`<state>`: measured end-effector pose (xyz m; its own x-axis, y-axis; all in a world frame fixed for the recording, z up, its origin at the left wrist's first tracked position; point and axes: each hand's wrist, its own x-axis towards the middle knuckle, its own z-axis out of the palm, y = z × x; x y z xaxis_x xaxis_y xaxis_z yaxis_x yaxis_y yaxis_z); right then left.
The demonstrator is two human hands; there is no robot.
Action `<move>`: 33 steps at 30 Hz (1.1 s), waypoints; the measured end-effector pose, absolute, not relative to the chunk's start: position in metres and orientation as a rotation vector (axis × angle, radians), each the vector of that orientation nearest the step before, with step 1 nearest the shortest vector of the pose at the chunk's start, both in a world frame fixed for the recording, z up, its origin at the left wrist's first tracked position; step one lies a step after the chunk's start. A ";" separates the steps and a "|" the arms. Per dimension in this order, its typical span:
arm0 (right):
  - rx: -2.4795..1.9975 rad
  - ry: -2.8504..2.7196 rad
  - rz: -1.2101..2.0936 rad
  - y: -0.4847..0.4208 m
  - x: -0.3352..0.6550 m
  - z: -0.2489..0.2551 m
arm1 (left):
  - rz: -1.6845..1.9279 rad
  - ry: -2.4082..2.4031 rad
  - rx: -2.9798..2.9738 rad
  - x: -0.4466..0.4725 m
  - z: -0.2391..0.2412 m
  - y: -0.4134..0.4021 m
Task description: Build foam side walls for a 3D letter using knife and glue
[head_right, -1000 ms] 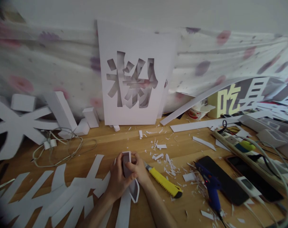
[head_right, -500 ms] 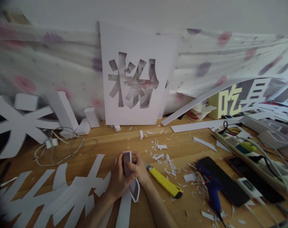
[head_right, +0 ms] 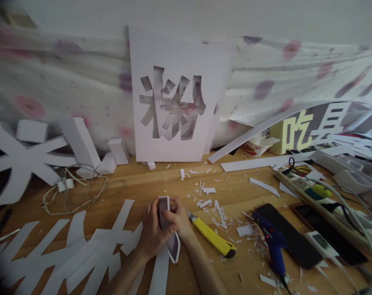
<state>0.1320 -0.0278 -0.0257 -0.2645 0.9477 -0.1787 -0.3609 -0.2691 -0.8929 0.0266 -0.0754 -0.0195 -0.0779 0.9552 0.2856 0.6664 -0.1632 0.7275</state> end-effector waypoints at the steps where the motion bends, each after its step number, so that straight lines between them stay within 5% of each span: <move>1: -0.943 -0.936 1.709 -0.028 0.132 -0.026 | 1.110 1.750 1.836 0.027 -0.019 -0.075; 33: -0.937 -0.946 1.693 -0.027 0.132 -0.030 | 1.118 1.782 1.861 0.027 -0.020 -0.076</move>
